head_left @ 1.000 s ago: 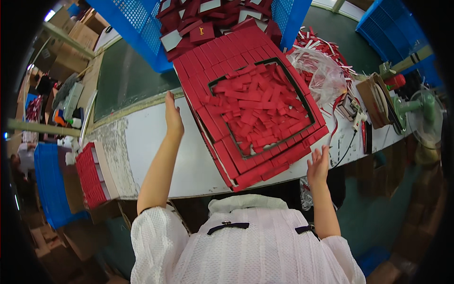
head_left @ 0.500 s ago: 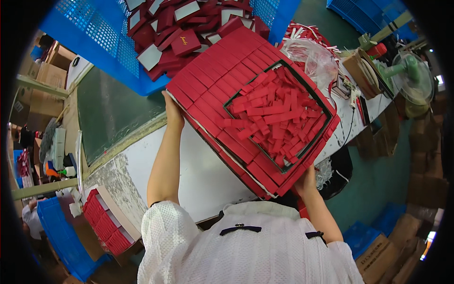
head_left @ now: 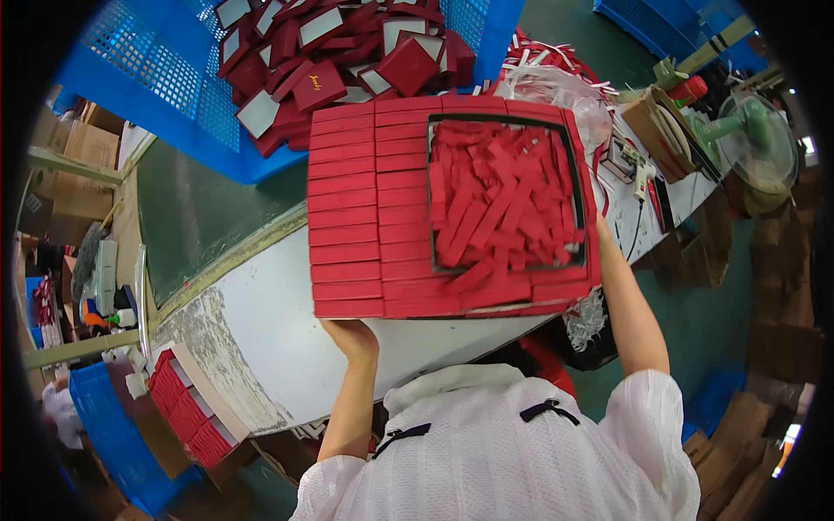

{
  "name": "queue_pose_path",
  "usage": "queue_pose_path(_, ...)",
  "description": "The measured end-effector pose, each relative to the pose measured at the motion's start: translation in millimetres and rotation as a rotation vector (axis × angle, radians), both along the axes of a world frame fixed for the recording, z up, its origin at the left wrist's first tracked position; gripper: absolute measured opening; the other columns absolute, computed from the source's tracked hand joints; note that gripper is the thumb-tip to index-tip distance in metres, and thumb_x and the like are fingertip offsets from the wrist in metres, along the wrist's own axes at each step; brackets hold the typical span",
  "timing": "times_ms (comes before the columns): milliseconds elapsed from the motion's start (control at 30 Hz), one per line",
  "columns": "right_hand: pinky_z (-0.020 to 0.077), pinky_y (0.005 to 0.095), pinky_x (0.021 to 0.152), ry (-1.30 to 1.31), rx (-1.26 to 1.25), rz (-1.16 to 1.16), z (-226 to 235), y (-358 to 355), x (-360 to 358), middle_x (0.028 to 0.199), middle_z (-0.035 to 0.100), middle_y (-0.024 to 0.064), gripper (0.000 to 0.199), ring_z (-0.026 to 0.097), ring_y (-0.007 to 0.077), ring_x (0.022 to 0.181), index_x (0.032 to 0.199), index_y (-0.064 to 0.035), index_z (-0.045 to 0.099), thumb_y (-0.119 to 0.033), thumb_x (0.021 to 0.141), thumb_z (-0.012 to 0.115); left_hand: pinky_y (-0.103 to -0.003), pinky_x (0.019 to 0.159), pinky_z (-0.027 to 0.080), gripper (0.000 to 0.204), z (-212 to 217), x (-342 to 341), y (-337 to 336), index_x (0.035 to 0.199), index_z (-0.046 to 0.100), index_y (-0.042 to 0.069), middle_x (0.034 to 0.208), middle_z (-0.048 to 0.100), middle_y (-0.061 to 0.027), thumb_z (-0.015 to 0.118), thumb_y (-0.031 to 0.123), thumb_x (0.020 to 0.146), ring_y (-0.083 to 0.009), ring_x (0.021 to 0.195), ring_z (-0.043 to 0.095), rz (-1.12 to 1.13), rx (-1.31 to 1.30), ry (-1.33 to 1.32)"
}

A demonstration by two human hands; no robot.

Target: The person assembles a stack of red paper envelopes by applying hot glue to the edges and pressing them together. They use a hot glue gun to secure the paper pieces, occasionally adjusting the stack and picking up additional envelopes from a nearby pile.

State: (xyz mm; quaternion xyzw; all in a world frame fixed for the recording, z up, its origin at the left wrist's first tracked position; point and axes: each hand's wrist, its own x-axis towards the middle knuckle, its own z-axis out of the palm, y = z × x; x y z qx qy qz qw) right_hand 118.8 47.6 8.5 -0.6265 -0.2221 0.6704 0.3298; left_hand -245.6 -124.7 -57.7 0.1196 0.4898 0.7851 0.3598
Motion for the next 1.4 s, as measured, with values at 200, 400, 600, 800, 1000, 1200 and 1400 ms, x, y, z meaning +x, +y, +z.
queue_pose_path(200, 0.0552, 0.0333, 0.056, 0.159, 0.204, 0.089, 1, 77, 16, 0.092, 0.064, 0.0095, 0.039, 0.064, 0.0219, 0.07, 0.11, -0.0024, 0.055, -0.035, 0.091, 0.045, -0.038, 0.1, 0.03, 0.046, 3, 35, -1, 0.126, 0.04, 0.003, 0.131, 0.043, -0.0082, 0.03, 0.035, 0.096, -0.0206, 0.121, 0.039, -0.212, -0.071, 0.021)
queue_pose_path(400, 0.0494, 0.0332, 0.08, 0.067, 0.302, 0.061, -6, 82, 47, 0.111, 0.059, 0.0103, 0.051, 0.059, 0.0206, 0.098, 0.118, -0.0004, 0.052, -0.043, 0.092, 0.042, -0.035, 0.101, 0.03, 0.048, -12, 4, -7, 0.131, 0.035, 0.003, 0.131, 0.042, -0.0089, 0.033, 0.036, 0.096, -0.0203, 0.121, 0.04, -0.314, -0.11, 0.109)
queue_pose_path(600, 0.0338, 0.0266, 0.096, -0.188, 0.728, 0.274, 52, 38, 27, 0.125, 0.051, 0.0086, 0.046, 0.046, 0.0142, 0.116, 0.13, -0.0006, 0.044, -0.031, 0.096, 0.04, -0.035, 0.107, 0.021, 0.069, 63, 3, 38, 0.143, 0.013, 0.005, 0.143, 0.026, -0.0123, 0.039, 0.044, 0.092, -0.0217, 0.131, 0.027, -0.54, -0.07, 0.199)
queue_pose_path(800, 0.0354, 0.025, 0.096, -0.306, 0.707, 0.17, 47, 37, 23, 0.123, 0.051, 0.0096, 0.043, 0.048, 0.0134, 0.111, 0.131, 0.0006, 0.04, -0.009, 0.091, 0.049, -0.034, 0.108, 0.017, 0.065, 68, 22, 15, 0.142, 0.014, 0.003, 0.144, 0.026, -0.0101, 0.045, 0.03, 0.091, -0.0211, 0.132, 0.024, -0.565, -0.164, 0.315)
queue_pose_path(1000, 0.0373, 0.0266, 0.094, -0.333, 0.67, 0.198, 51, 38, 37, 0.122, 0.051, 0.0108, 0.044, 0.049, 0.0151, 0.111, 0.13, 0.0024, 0.039, -0.005, 0.088, 0.049, -0.033, 0.108, 0.015, 0.073, 76, 43, -9, 0.143, 0.005, 0.001, 0.146, 0.016, -0.0144, 0.048, 0.013, 0.086, -0.0218, 0.134, 0.018, -0.629, -0.187, 0.31)
queue_pose_path(1200, 0.0401, 0.0254, 0.089, -0.494, 0.725, 0.226, 49, 41, 39, 0.113, 0.057, 0.009, 0.041, 0.054, 0.0138, 0.102, 0.127, 0.0001, 0.045, -0.009, 0.087, 0.052, -0.034, 0.108, 0.015, 0.071, 72, 27, 3, 0.143, 0.008, 0.002, 0.146, 0.017, -0.0153, 0.049, 0.015, 0.086, -0.0223, 0.135, 0.018, -0.616, -0.152, 0.215)
queue_pose_path(1400, 0.0431, 0.025, 0.071, -0.917, 0.883, 0.35, 68, 28, 27, 0.088, 0.062, 0.006, 0.023, 0.056, 0.0132, 0.078, 0.1, 0.0011, 0.061, -0.018, 0.087, 0.056, -0.034, 0.108, 0.015, 0.067, 68, 16, 31, 0.143, 0.008, 0.002, 0.147, 0.017, -0.0147, 0.046, 0.019, 0.09, -0.0236, 0.135, 0.019, -0.564, -0.138, 0.144)
